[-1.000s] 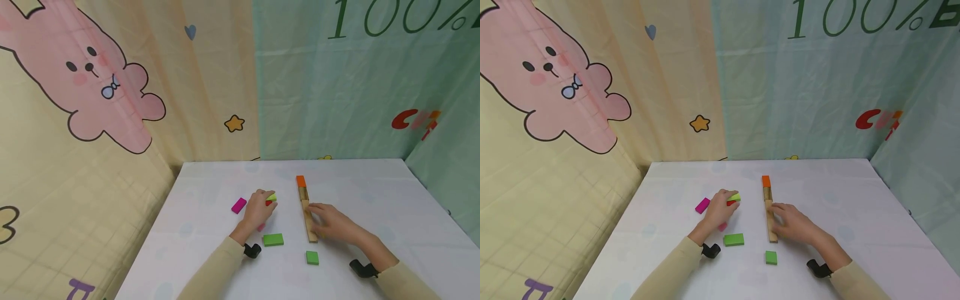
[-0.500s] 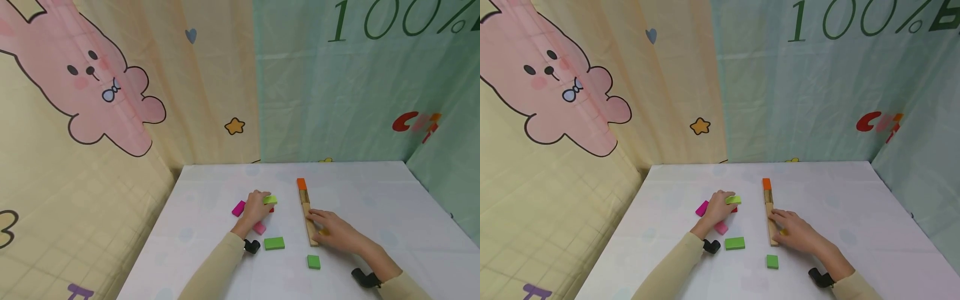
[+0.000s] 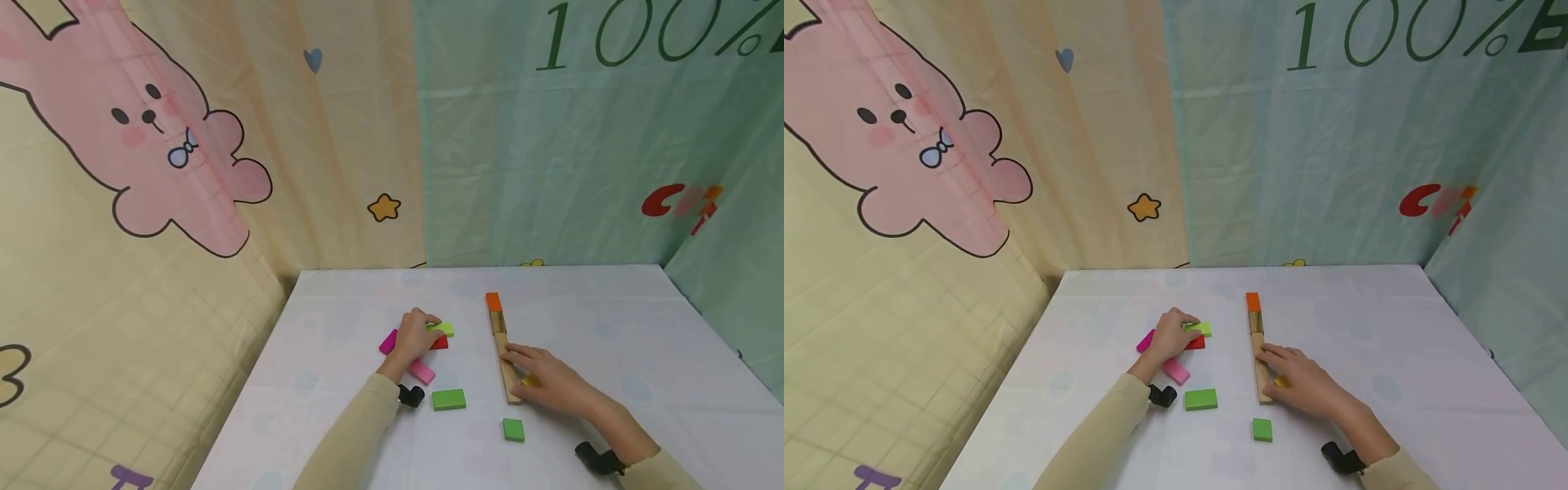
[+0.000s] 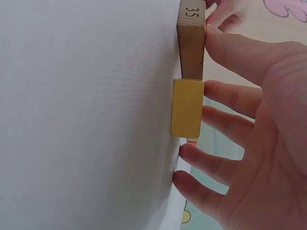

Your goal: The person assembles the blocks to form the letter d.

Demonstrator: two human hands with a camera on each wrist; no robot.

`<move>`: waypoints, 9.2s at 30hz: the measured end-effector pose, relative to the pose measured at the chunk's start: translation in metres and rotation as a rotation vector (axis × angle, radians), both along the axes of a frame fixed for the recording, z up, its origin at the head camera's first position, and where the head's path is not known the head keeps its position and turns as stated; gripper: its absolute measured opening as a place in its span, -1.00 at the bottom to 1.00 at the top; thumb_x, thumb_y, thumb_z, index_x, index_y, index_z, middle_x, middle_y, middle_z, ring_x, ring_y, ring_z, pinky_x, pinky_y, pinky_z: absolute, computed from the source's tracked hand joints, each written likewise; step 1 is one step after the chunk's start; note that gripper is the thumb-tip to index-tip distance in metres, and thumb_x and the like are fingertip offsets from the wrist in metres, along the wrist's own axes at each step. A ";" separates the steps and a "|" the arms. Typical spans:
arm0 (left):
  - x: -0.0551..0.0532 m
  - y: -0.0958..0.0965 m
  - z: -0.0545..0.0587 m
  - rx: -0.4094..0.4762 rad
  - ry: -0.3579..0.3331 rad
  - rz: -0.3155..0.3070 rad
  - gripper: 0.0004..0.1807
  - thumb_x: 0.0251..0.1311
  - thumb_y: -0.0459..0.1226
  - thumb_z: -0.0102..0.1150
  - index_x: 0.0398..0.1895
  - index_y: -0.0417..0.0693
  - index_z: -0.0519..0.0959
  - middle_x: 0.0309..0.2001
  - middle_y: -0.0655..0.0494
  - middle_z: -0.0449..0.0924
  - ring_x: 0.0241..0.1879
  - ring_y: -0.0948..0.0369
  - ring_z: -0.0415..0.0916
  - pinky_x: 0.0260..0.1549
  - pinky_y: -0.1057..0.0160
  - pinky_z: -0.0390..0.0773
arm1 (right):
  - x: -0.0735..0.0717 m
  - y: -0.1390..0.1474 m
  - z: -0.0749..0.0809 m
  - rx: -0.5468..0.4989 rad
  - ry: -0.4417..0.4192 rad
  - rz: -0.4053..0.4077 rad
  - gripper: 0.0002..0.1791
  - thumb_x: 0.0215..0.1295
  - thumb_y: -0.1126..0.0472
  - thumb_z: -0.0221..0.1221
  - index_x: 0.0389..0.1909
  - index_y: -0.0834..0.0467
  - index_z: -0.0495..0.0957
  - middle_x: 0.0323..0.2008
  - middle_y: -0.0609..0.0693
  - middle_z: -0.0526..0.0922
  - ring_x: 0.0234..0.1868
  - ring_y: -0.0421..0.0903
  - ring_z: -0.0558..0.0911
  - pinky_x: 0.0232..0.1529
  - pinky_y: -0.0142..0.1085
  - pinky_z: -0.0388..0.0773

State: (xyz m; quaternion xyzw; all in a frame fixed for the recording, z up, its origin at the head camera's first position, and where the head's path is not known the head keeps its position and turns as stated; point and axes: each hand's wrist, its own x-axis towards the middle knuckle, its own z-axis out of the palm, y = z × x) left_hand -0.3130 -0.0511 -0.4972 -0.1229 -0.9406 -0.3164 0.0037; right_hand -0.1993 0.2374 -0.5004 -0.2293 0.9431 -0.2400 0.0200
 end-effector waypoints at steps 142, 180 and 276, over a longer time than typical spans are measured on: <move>-0.009 0.073 0.005 0.071 -0.061 -0.083 -0.86 0.20 -0.30 0.41 -0.18 -0.05 0.80 -0.29 0.17 0.67 -0.31 0.28 0.49 -0.32 0.37 0.49 | 0.003 0.000 -0.006 -0.017 -0.016 0.000 -0.25 0.35 -0.12 0.27 0.48 0.08 0.33 0.51 0.13 0.20 0.43 0.34 0.21 0.18 0.36 0.29; -0.011 0.015 0.034 0.021 -0.132 -0.199 -0.72 0.29 -0.22 0.34 0.05 0.06 0.73 -0.15 0.12 0.62 -0.21 0.22 0.48 -0.27 0.31 0.51 | 0.000 0.001 -0.004 -0.013 -0.054 -0.012 -0.21 0.34 -0.19 0.24 0.49 0.07 0.32 0.52 0.13 0.18 0.43 0.35 0.19 0.19 0.40 0.25; 0.008 -0.008 0.015 0.088 -0.097 -0.301 -0.72 0.22 -0.40 0.34 -0.06 0.13 0.76 -0.25 0.22 0.63 -0.26 0.28 0.51 -0.27 0.35 0.50 | 0.002 0.002 -0.006 -0.029 -0.039 0.008 -0.19 0.34 -0.23 0.22 0.49 0.08 0.31 0.51 0.13 0.19 0.44 0.34 0.18 0.19 0.40 0.24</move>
